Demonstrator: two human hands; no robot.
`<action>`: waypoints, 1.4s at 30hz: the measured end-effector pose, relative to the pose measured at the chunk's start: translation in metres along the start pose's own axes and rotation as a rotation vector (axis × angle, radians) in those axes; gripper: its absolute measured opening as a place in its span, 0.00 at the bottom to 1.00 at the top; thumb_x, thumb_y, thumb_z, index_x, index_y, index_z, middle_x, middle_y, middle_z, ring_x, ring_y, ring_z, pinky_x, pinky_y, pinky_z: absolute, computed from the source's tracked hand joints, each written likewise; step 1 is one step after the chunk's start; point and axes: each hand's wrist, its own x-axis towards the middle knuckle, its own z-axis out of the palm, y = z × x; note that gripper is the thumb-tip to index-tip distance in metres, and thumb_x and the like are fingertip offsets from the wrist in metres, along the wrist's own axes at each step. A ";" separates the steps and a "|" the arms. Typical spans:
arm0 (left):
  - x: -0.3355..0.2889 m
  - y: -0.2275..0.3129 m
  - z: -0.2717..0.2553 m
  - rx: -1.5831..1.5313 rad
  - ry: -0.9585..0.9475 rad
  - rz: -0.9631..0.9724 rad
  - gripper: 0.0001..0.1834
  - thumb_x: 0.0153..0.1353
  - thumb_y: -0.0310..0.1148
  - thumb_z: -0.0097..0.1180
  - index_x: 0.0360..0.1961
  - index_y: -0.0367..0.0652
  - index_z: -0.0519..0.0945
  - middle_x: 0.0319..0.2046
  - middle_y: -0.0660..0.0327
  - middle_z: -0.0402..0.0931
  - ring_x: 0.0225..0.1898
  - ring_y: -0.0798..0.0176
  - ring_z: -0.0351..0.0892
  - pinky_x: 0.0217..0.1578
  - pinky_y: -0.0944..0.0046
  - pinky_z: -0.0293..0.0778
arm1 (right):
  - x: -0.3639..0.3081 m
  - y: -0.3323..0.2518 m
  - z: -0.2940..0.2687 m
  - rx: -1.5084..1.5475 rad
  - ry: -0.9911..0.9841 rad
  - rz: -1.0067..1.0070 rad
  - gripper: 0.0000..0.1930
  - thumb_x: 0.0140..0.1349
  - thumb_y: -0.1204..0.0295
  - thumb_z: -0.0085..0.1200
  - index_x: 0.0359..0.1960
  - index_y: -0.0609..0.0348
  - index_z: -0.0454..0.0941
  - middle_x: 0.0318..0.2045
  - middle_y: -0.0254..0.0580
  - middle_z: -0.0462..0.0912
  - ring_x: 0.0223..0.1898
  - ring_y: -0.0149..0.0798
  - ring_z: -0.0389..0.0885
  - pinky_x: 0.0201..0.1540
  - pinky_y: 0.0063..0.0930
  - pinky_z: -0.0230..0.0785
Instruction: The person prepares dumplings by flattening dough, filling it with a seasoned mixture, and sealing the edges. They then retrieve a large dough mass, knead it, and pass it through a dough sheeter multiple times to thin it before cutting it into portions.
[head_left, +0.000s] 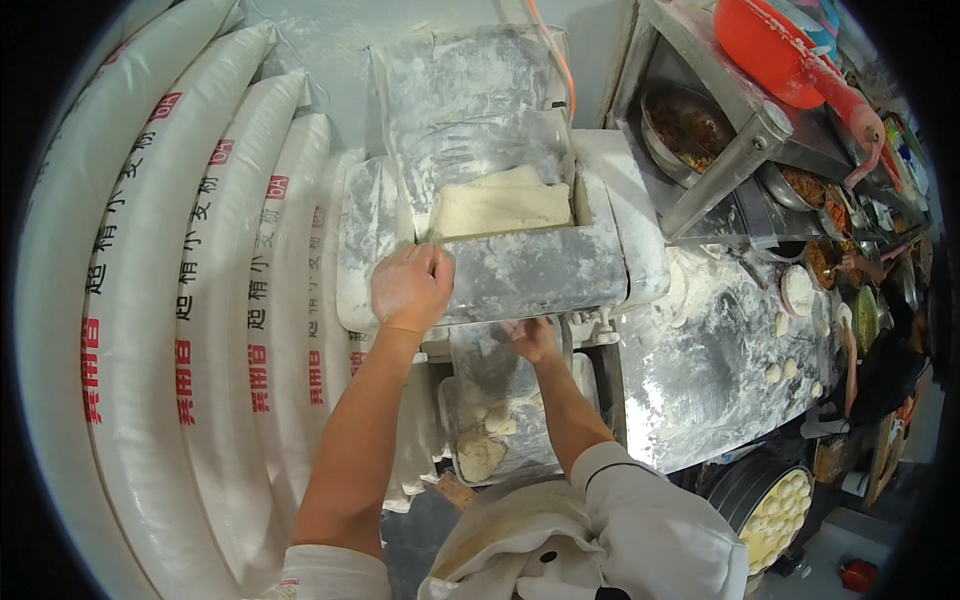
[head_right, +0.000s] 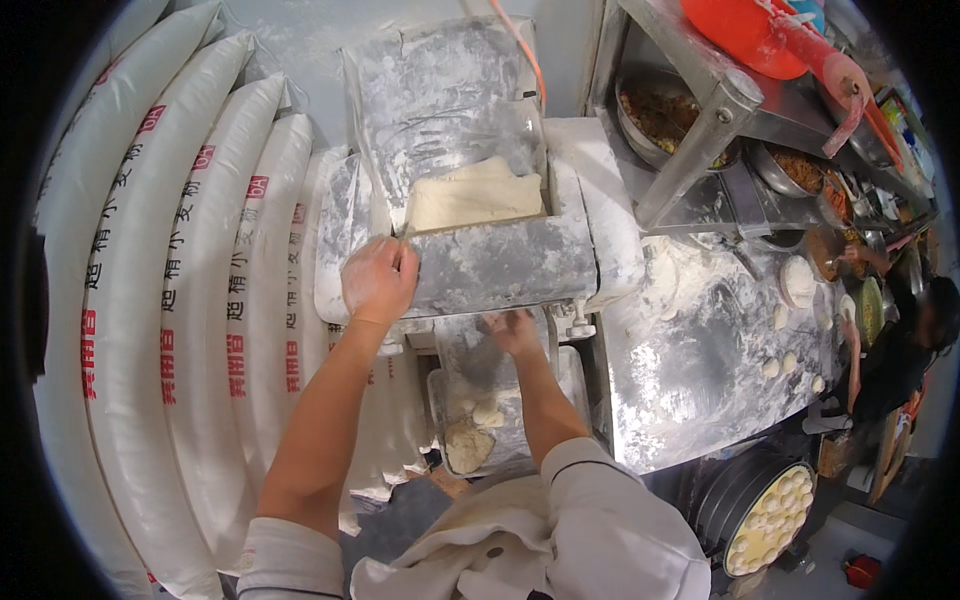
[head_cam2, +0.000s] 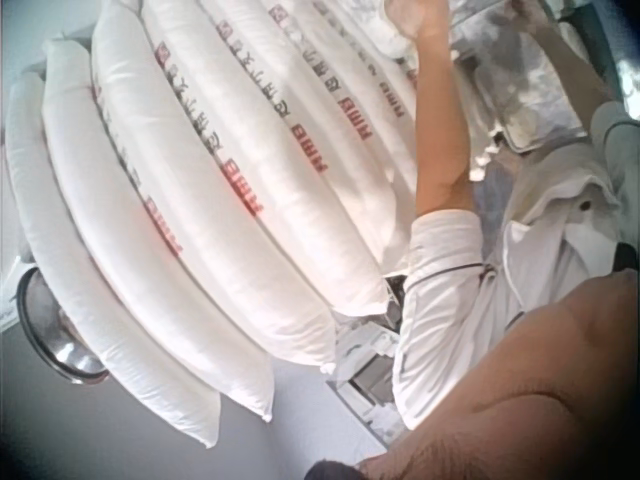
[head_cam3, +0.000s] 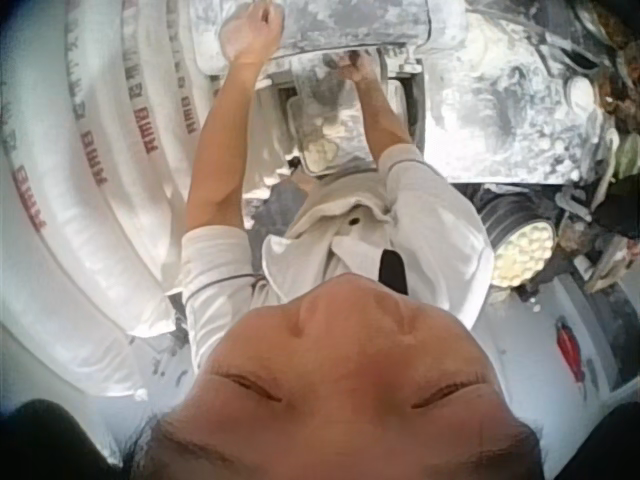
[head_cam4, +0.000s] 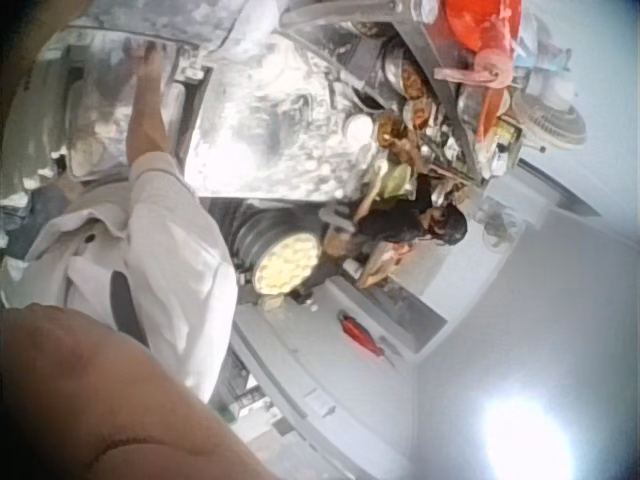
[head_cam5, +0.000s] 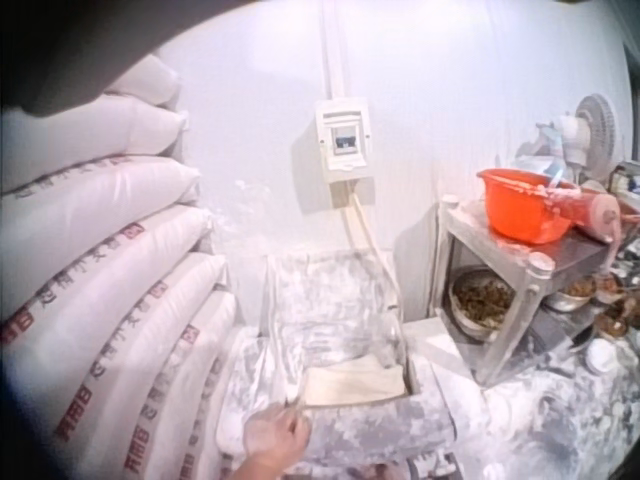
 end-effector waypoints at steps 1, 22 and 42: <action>0.000 0.002 -0.001 -0.009 -0.006 0.003 0.15 0.66 0.39 0.54 0.23 0.44 0.78 0.26 0.57 0.79 0.33 0.49 0.80 0.37 0.48 0.75 | -0.004 0.000 0.000 0.175 0.005 0.045 0.21 0.66 0.56 0.61 0.57 0.52 0.79 0.55 0.37 0.83 0.59 0.48 0.77 0.66 0.50 0.68; 0.006 0.012 0.004 0.027 -0.034 -0.036 0.17 0.69 0.43 0.52 0.27 0.43 0.80 0.31 0.54 0.82 0.36 0.44 0.82 0.39 0.45 0.76 | -0.103 -0.033 -0.054 -0.033 0.135 0.113 0.25 0.68 0.77 0.59 0.65 0.52 0.69 0.59 0.39 0.80 0.60 0.41 0.80 0.61 0.40 0.75; 0.004 0.015 0.003 0.033 -0.076 -0.079 0.18 0.67 0.46 0.50 0.29 0.47 0.85 0.32 0.58 0.84 0.37 0.49 0.84 0.40 0.49 0.78 | -0.249 -0.040 -0.087 -0.553 0.190 0.321 0.16 0.68 0.74 0.61 0.56 0.57 0.76 0.56 0.38 0.82 0.56 0.37 0.81 0.56 0.37 0.74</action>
